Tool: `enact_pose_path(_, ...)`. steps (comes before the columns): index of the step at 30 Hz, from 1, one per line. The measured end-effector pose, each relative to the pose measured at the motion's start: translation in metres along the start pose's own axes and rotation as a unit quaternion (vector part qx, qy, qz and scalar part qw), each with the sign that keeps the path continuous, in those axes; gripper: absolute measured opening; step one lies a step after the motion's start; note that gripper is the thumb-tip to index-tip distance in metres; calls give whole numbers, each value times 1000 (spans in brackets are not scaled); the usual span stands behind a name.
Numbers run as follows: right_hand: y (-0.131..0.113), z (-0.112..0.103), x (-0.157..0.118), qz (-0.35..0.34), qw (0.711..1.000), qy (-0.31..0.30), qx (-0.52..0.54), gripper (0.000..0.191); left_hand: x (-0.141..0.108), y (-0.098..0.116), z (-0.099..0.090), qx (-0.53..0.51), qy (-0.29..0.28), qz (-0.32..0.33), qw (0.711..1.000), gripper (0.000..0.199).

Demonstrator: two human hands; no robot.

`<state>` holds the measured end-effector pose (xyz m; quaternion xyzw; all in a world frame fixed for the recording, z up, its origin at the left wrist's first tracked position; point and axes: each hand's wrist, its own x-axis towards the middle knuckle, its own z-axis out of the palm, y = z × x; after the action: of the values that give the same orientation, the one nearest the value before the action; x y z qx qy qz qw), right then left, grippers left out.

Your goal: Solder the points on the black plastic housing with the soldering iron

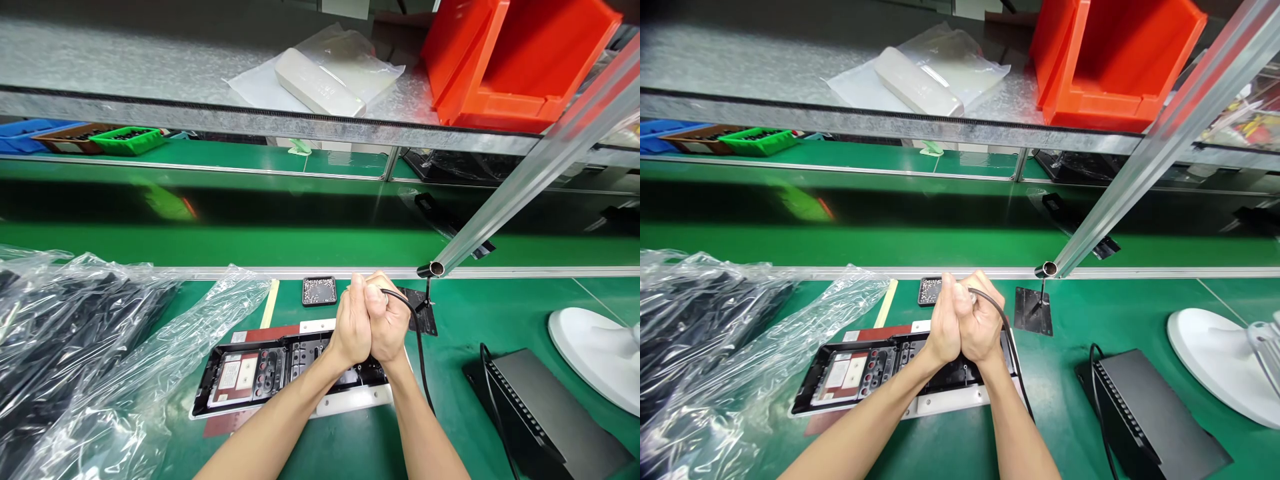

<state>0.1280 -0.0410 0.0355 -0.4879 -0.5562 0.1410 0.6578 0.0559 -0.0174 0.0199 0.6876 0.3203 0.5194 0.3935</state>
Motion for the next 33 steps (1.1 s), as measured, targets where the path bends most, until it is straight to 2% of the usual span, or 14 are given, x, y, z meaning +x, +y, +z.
enact_pose_path(13,0,-1,-1,-5,1000,-6,1,33,-5,-6,1,34,21,48,998,57)
enact_pose_path(25,0,-1,-1,-4,1000,-2,3,33,-7,-4,1,46,6,17,999,65)
enact_pose_path(29,5,1,-1,-1,1000,2,7,33,-3,-8,3,54,18,25,998,64)
enact_pose_path(33,5,3,-3,10,1000,20,-13,38,0,-8,-4,18,37,13,999,61)
